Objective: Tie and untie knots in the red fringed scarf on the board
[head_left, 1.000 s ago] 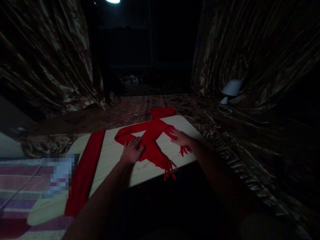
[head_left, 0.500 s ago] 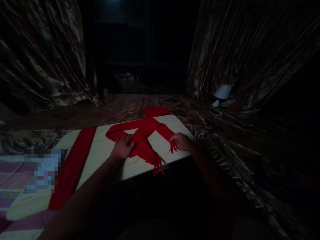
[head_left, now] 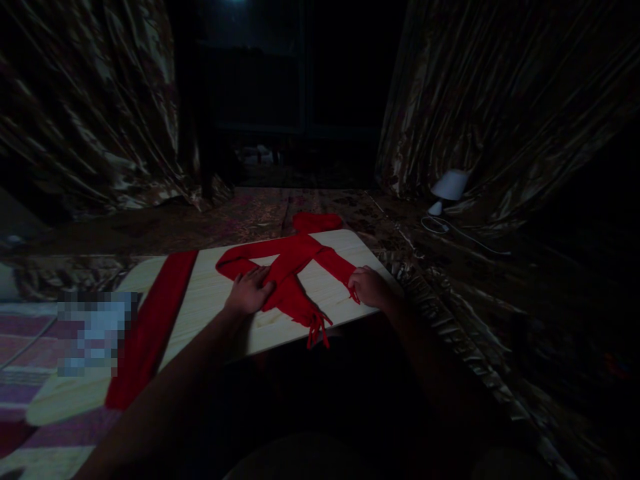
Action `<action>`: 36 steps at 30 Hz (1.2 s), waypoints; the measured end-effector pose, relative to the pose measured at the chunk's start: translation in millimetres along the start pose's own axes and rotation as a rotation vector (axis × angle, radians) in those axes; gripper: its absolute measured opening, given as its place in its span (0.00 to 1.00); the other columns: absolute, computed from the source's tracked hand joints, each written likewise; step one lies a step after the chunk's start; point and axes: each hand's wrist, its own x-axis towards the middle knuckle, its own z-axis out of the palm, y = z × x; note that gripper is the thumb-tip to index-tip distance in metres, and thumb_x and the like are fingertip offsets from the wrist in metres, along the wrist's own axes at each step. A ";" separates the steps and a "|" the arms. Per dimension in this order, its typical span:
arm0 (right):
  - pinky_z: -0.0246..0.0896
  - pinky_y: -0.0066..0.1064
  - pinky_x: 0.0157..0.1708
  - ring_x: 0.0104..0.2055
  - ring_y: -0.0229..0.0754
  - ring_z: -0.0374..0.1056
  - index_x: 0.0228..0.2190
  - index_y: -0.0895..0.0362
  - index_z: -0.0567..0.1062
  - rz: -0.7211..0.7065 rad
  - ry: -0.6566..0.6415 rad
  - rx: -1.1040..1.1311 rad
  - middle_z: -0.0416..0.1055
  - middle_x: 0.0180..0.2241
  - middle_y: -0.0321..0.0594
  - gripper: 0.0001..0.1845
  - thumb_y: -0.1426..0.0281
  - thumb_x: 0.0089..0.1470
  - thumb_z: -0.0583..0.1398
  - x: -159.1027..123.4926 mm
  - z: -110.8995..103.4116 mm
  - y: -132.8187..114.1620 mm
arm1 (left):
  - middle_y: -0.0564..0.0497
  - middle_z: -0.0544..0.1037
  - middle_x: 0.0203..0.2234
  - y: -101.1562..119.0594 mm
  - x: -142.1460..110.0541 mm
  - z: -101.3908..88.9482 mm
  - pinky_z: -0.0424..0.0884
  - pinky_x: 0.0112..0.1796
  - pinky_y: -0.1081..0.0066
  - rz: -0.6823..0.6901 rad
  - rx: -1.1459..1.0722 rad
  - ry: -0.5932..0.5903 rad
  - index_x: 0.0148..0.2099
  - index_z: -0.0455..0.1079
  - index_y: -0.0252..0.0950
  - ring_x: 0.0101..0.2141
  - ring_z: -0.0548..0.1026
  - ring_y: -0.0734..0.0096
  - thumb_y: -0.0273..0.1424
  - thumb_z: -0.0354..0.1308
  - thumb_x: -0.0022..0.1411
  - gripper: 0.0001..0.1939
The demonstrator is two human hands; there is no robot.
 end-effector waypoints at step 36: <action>0.59 0.31 0.43 0.43 0.47 0.72 0.33 0.59 0.77 0.140 -0.102 -0.183 0.78 0.38 0.50 0.09 0.75 0.57 0.56 23.3 -3.1 -18.7 | 0.48 0.63 0.67 1.6 -1.6 -2.0 0.46 0.65 0.46 -0.019 -0.050 -0.009 0.71 0.57 0.41 0.68 0.56 0.55 0.49 0.40 0.69 0.34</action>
